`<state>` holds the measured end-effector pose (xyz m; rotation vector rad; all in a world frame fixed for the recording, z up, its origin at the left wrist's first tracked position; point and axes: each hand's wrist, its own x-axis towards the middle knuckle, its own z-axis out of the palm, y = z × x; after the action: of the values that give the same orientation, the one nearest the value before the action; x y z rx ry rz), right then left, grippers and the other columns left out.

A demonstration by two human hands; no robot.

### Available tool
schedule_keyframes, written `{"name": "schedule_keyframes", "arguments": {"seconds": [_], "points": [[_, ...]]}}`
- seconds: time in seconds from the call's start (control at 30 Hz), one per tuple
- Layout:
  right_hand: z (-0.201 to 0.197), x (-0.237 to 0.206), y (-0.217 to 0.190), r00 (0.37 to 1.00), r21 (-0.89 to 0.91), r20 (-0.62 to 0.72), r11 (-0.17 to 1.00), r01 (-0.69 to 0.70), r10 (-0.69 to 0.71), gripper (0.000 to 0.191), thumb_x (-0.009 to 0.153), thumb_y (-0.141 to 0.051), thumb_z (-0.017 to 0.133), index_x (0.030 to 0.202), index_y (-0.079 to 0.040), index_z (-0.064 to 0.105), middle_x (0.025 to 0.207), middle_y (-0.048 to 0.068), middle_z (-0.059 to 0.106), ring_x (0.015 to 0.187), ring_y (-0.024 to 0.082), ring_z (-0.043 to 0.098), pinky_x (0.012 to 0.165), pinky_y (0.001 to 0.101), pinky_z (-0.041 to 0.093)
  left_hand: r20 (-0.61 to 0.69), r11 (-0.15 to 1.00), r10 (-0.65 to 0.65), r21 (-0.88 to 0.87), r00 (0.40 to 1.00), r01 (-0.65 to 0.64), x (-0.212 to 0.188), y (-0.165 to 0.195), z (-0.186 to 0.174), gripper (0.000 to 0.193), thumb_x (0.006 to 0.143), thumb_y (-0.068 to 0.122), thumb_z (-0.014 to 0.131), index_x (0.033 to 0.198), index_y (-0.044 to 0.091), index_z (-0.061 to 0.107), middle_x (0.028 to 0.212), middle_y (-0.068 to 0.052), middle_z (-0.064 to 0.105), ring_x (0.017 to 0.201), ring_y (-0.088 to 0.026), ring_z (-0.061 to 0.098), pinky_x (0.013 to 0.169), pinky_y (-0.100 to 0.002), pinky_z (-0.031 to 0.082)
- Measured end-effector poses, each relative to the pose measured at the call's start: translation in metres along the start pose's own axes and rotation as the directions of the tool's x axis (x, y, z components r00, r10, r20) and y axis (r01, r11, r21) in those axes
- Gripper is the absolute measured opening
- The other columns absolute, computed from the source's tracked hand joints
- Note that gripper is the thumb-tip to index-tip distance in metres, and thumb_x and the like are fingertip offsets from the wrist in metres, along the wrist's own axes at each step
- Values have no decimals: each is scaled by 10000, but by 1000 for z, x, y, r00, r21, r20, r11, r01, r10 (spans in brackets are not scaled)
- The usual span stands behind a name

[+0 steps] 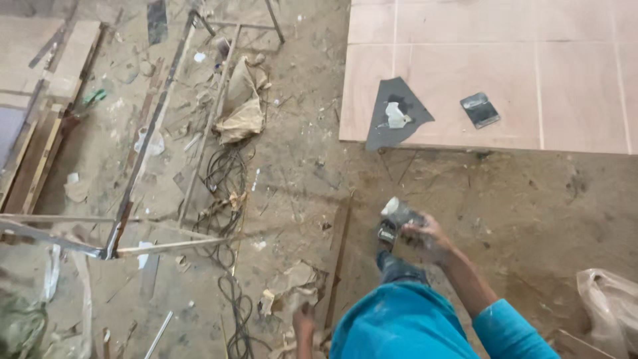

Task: The person scoops white filler onto a hand board, then presses the filler into the seams between plywood panels using a small applicator, working along the joints and smoothing the seams by hand.

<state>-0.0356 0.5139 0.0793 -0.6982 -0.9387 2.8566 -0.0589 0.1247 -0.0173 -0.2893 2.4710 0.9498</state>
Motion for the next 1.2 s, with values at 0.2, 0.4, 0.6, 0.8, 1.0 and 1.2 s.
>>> {"name": "schedule_keyframes", "arguments": {"seconds": [0.2, 0.4, 0.6, 0.8, 1.0, 1.2], "points": [[-38, 74, -114, 974, 15, -125, 981, 194, -191, 443, 866, -39, 693, 1293, -46, 577, 928, 79, 676, 785, 193, 684, 683, 334, 566, 33, 992, 97, -85, 995, -94, 96, 134, 30, 440, 872, 225, 680, 1265, 29, 653, 1136, -180, 738, 1043, -319, 726, 921, -415, 559], [-19, 143, -172, 957, -476, -244, 879, 24, -159, 518, 909, -4, 596, 1423, -69, 597, 964, 25, 648, 768, 120, 573, 667, 289, 502, 157, 710, 676, 126, 720, -693, 153, 273, 64, 547, 843, 182, 767, 1340, 31, 596, 1376, -194, 592, 1303, -398, 528, 1121, -476, 393], [57, 256, -221, 949, -986, 120, -145, 81, -291, 416, 919, -73, 620, 1331, -56, 674, 1153, 201, 719, 1059, 343, 688, 900, 419, 524, 425, 265, 808, 355, 407, -896, 233, 407, 92, 910, 679, 414, 859, 1435, 39, 518, 1550, -124, 453, 1434, -416, 350, 1150, -530, 305], [110, 344, -232, 996, -814, -59, -574, -86, -66, 397, 914, -121, 536, 1284, -141, 680, 1224, 85, 727, 1247, 254, 620, 919, 525, 469, 443, 36, 891, 153, 101, -988, 306, 439, 87, 939, 581, 580, 847, 1332, 52, 653, 1522, -105, 522, 1416, -345, 433, 1196, -540, 317], [116, 369, -227, 983, -812, -150, -580, -60, 108, 424, 872, -173, 563, 1289, -164, 639, 1285, 19, 698, 1254, 229, 591, 906, 501, 442, 394, -10, 919, 41, 7, -999, 344, 440, 91, 943, 602, 656, 787, 1312, 44, 686, 1487, -98, 562, 1380, -336, 481, 1208, -558, 317], [97, 353, -230, 981, -835, -189, -532, -140, 39, 515, 816, -46, 552, 1318, -123, 635, 1224, 133, 710, 1185, 304, 622, 870, 486, 466, 409, -14, 912, 46, 6, -999, 352, 445, 97, 912, 633, 675, 725, 1298, 51, 693, 1550, -99, 514, 1439, -353, 443, 1206, -573, 290]]}}
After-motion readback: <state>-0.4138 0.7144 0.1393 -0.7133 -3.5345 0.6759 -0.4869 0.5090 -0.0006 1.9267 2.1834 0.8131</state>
